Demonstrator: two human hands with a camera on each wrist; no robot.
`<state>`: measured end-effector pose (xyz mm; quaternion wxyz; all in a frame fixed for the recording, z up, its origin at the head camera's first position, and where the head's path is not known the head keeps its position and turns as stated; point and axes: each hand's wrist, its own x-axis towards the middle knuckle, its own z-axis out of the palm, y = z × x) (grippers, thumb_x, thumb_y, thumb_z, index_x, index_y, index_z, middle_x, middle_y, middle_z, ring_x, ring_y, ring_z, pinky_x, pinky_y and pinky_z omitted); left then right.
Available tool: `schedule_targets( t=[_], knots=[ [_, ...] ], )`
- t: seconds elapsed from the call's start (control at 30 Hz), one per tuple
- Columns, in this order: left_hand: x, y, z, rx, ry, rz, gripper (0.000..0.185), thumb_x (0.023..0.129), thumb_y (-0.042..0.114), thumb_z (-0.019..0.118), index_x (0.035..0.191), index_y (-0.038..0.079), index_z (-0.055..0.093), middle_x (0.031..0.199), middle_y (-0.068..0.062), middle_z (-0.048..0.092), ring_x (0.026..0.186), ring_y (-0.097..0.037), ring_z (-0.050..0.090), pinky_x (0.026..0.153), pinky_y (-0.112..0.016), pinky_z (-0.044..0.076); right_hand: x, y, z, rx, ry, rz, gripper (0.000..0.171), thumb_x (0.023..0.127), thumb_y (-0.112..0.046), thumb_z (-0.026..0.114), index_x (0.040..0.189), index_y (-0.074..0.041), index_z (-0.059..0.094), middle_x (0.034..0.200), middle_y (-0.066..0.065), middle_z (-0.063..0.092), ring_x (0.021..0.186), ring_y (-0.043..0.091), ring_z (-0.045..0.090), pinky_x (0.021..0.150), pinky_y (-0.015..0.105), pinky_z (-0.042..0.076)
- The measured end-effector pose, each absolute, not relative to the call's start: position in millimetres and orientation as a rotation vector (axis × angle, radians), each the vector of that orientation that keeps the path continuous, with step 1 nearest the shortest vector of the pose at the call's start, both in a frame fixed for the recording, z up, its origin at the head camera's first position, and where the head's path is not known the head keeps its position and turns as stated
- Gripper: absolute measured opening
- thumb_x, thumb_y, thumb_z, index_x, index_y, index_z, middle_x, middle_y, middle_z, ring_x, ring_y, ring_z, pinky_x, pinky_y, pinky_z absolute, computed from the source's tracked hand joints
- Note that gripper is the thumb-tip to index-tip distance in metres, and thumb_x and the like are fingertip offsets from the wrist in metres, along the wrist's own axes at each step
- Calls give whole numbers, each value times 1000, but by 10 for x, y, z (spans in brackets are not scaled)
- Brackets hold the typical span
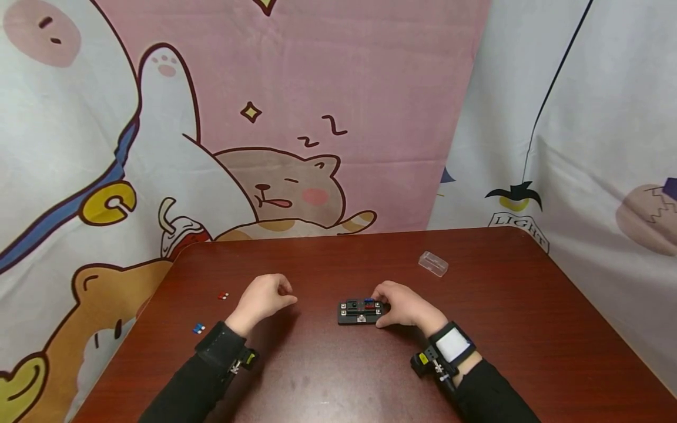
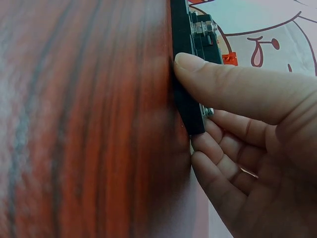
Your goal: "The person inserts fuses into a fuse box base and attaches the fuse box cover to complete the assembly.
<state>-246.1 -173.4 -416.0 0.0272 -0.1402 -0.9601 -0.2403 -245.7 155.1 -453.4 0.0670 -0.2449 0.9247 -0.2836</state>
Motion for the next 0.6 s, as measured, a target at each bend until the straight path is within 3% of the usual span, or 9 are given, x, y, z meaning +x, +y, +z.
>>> schedule_targets(
  t=[0.6],
  knots=[
    [-2366, -2887, -4041, -122, -3033, -712, 19, 84, 20, 79, 84, 3, 69, 76, -3, 64, 66, -20, 53, 57, -36, 43, -2466, 1556, -4539, -747, 2782, -858, 41, 69, -14, 91, 100, -11, 64, 100, -1, 58, 93, 19, 57, 84, 42, 49]
  ],
)
